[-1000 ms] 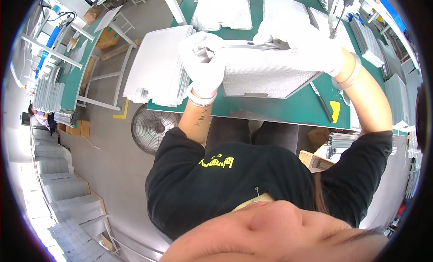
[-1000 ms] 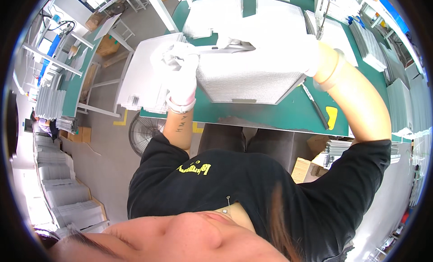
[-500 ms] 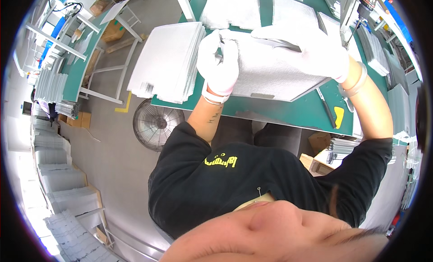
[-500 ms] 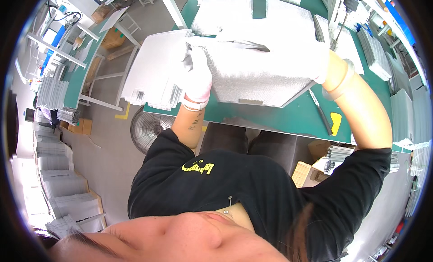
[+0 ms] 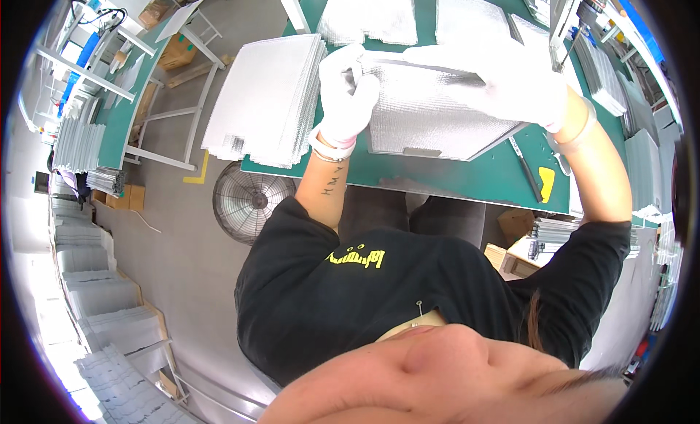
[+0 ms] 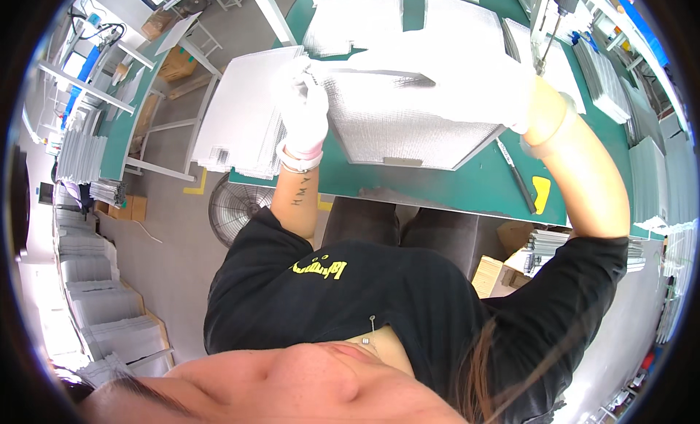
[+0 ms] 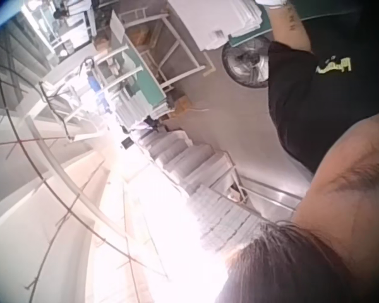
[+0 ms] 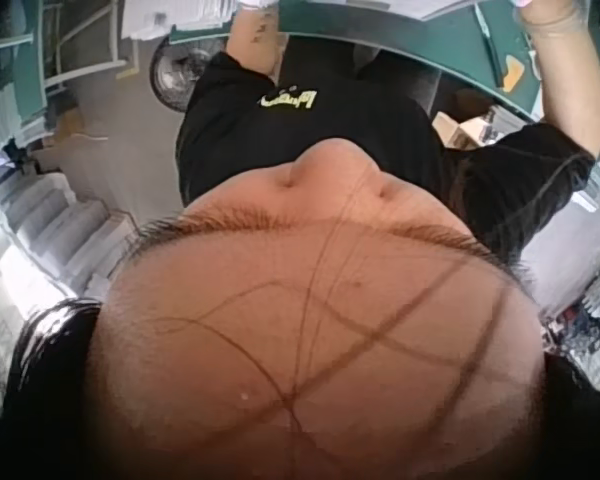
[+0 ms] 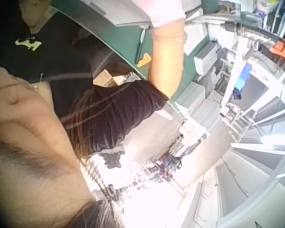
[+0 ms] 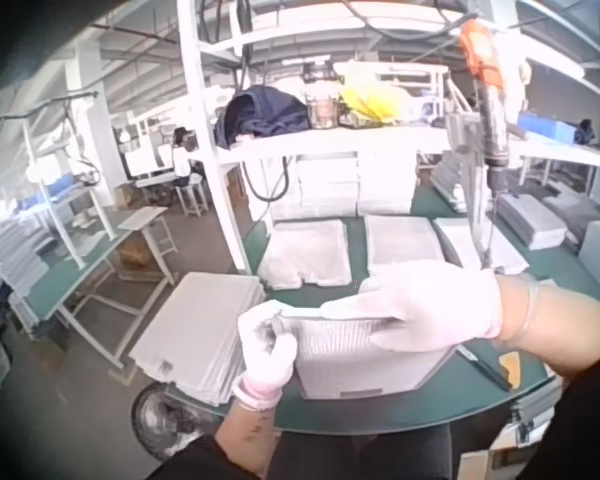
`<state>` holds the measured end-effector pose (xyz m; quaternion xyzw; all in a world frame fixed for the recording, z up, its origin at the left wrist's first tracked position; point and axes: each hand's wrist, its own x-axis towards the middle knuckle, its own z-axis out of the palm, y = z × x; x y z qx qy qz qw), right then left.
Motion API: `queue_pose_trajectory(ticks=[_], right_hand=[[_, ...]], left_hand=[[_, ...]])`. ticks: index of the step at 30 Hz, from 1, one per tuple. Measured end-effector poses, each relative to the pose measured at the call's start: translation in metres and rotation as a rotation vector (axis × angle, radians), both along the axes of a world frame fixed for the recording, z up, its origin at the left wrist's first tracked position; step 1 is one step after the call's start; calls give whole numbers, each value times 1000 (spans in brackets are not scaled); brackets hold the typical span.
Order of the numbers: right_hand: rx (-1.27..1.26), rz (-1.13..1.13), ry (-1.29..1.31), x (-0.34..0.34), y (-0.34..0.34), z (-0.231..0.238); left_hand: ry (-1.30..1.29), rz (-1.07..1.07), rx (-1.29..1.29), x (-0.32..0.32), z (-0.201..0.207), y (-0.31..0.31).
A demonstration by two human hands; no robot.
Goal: The person assembles air filters by placing a mesh sheet on a workbench, inserting a cardboard spacer, and fitting two metal frame rails. They then use a hammer to tap the frame into place and a power drill to secure the assembly. The process is repeated for multiple units.
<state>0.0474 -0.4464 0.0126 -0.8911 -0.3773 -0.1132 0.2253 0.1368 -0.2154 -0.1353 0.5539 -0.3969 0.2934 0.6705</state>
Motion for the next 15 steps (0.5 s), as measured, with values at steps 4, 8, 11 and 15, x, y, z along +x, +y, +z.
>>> queue_pose_trajectory(ticks=[4,8,11,15], right_hand=[[-131,-236,-264,-33,-20,0],[114,-586,-334,-69,-70,-32],[436,-858,-198,-96,-96,-74],[607,-731,-26,-126,-97,-129]], left_hand=[[-143,265,126,7,9,2],[-183,350,162,9,1,2],[-202,380,260,6,4,17],[184,-74,38,-22,-26,43]])
